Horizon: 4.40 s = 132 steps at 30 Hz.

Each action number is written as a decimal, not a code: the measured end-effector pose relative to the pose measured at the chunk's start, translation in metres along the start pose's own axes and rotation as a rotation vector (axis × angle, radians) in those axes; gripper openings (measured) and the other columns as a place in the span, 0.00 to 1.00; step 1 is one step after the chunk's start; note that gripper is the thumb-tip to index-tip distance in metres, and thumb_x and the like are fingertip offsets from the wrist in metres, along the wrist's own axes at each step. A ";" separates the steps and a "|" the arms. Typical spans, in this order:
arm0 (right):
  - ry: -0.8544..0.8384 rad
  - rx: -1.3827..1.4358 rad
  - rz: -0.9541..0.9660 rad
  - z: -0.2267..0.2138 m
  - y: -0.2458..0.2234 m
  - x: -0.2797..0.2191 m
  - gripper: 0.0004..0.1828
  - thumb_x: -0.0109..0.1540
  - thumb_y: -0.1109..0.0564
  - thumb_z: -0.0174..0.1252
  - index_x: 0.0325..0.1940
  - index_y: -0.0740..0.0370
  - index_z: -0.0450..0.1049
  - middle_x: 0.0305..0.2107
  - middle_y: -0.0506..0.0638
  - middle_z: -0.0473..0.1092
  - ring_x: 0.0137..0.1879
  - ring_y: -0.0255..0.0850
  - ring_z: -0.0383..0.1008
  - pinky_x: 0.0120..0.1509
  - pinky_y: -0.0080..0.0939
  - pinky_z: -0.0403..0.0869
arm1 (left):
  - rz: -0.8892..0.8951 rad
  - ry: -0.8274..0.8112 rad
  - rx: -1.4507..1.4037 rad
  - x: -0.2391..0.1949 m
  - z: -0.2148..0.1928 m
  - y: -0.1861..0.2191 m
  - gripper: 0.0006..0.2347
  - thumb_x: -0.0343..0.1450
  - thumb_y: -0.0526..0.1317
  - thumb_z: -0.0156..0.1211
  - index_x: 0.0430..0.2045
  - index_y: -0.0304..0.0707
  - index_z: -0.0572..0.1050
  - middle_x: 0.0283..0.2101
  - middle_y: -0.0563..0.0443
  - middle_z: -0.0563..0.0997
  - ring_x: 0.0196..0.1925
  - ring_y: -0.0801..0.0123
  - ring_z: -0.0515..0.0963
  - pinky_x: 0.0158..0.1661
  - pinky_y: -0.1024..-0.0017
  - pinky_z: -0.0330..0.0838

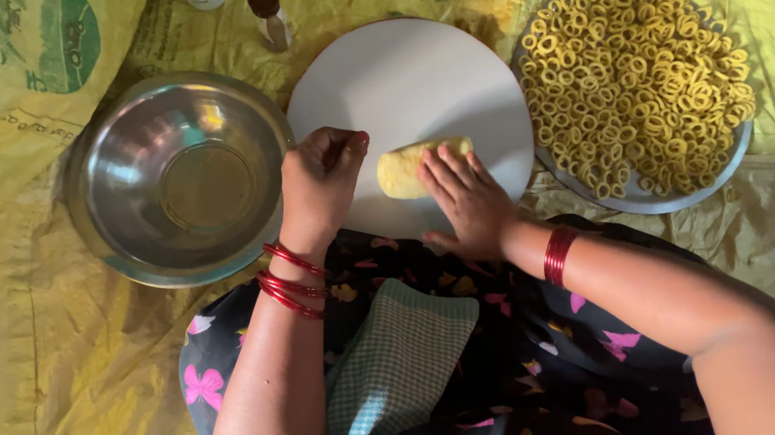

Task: The person kneads a ball of yellow dough on a white board, then pinches off small pieces and rolls them into thin strips. They join the ends of each strip to form small rings and place them on a tray filled with similar rings.

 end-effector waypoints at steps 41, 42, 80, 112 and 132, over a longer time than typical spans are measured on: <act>0.109 0.201 -0.138 0.003 -0.011 0.043 0.38 0.70 0.39 0.43 0.77 0.68 0.53 0.76 0.64 0.47 0.82 0.58 0.45 0.80 0.60 0.48 | -0.031 -0.582 0.968 -0.024 0.019 -0.023 0.21 0.70 0.56 0.60 0.36 0.33 0.81 0.42 0.38 0.83 0.47 0.47 0.82 0.49 0.55 0.74; 0.130 0.147 -0.159 0.002 -0.019 0.044 0.40 0.70 0.37 0.43 0.77 0.68 0.53 0.76 0.64 0.48 0.81 0.57 0.46 0.80 0.60 0.47 | -0.058 -0.561 1.002 -0.024 0.017 -0.026 0.20 0.70 0.55 0.60 0.36 0.33 0.81 0.42 0.38 0.83 0.47 0.48 0.82 0.49 0.55 0.75; 0.440 1.396 0.540 0.068 0.134 0.034 0.47 0.69 0.25 0.31 0.69 0.67 0.67 0.68 0.61 0.63 0.77 0.49 0.59 0.80 0.44 0.53 | -0.301 -0.696 1.088 -0.023 0.032 -0.045 0.19 0.73 0.50 0.53 0.46 0.35 0.79 0.54 0.40 0.82 0.59 0.47 0.79 0.57 0.48 0.71; -0.007 0.303 0.274 0.051 0.046 0.025 0.50 0.69 0.31 0.36 0.78 0.76 0.36 0.75 0.74 0.34 0.81 0.67 0.33 0.82 0.59 0.43 | -0.180 -0.899 1.286 -0.036 0.103 -0.061 0.48 0.65 0.43 0.66 0.75 0.39 0.35 0.79 0.42 0.28 0.80 0.50 0.39 0.71 0.45 0.45; 0.170 2.327 0.585 0.010 0.115 0.014 0.16 0.70 0.47 0.52 0.45 0.61 0.77 0.47 0.57 0.78 0.56 0.50 0.79 0.64 0.53 0.75 | -0.063 -0.808 1.150 -0.026 0.093 -0.068 0.32 0.69 0.44 0.58 0.69 0.34 0.54 0.76 0.42 0.48 0.75 0.46 0.56 0.66 0.43 0.55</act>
Point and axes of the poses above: each hand's wrist, its own x-axis towards the middle knuckle, its own z-axis out of the palm, y = z × x, the point moved 3 cm from there along x, towards the middle knuckle
